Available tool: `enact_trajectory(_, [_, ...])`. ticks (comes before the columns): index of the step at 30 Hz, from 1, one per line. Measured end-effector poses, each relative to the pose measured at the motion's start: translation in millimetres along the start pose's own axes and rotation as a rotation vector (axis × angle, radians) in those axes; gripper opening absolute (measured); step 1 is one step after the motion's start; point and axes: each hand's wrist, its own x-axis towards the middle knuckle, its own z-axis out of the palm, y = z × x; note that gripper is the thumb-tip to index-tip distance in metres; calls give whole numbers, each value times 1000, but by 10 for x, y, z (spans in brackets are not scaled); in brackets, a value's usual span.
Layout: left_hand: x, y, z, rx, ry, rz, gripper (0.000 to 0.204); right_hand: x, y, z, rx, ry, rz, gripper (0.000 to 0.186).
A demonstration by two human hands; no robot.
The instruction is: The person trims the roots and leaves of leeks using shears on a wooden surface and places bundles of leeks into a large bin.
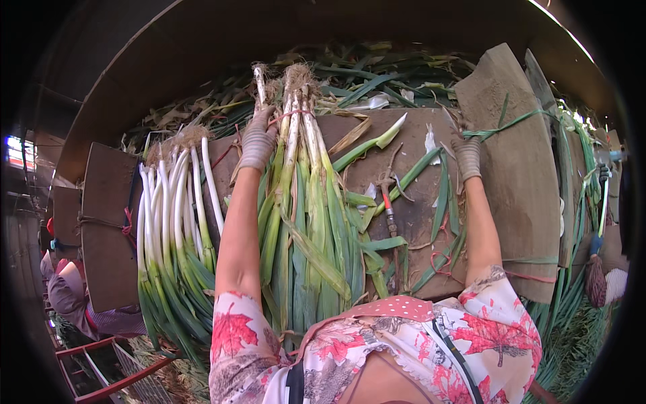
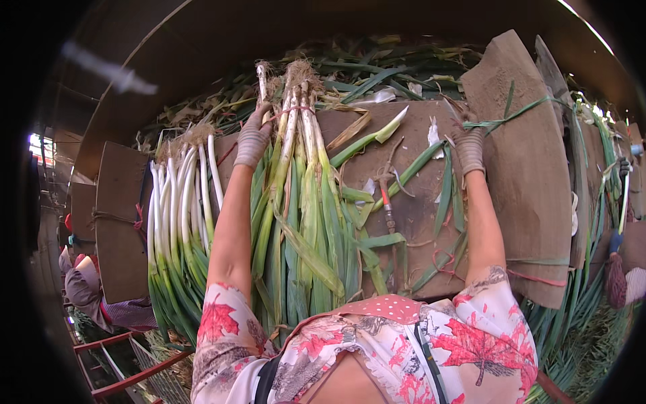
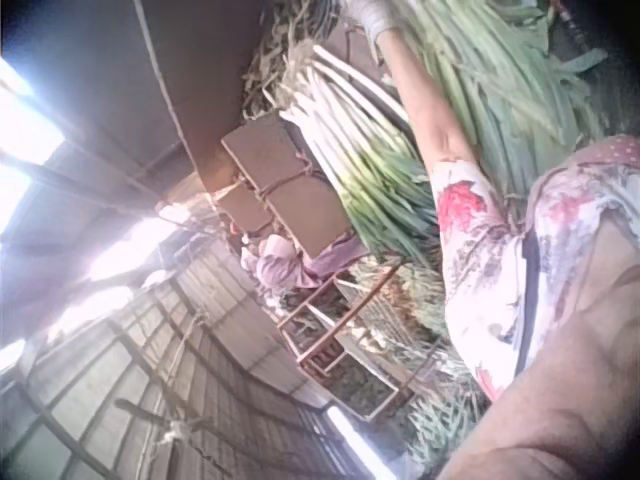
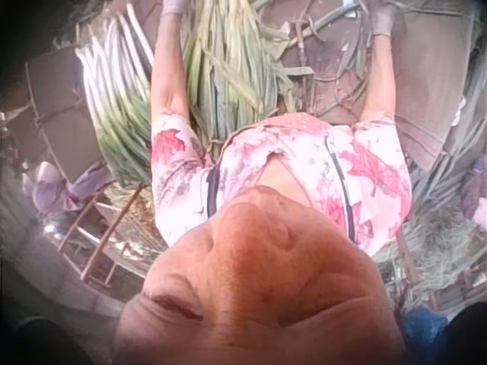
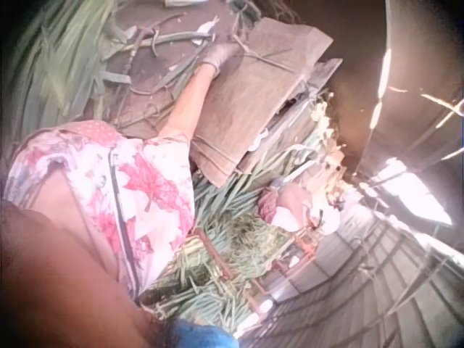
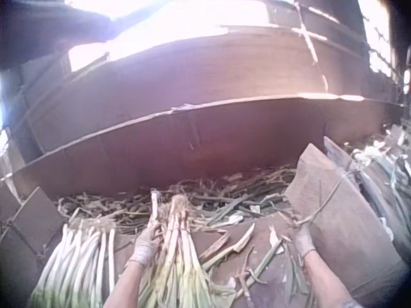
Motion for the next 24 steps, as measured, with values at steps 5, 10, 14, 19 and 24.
enact_trajectory(5, [288,-864,524,349,-238,-190,31,-816,-736,1488,272,-819,18,39])
enact_trajectory(10, [156,-727,391,-21,-162,-341,30,-698,-720,3033,-152,-1037,340,19])
enact_trajectory(14, [90,-661,508,76,-24,-359,29,-513,-665,3602,-340,-793,-9,26])
enact_trajectory(19, [183,-1006,-198,-831,242,-629,15,-558,-777,2637,260,-459,24,22])
enact_trajectory(24, [-229,-100,-2301,-648,281,-211,19,-1601,-1314,1076,302,-780,164,12])
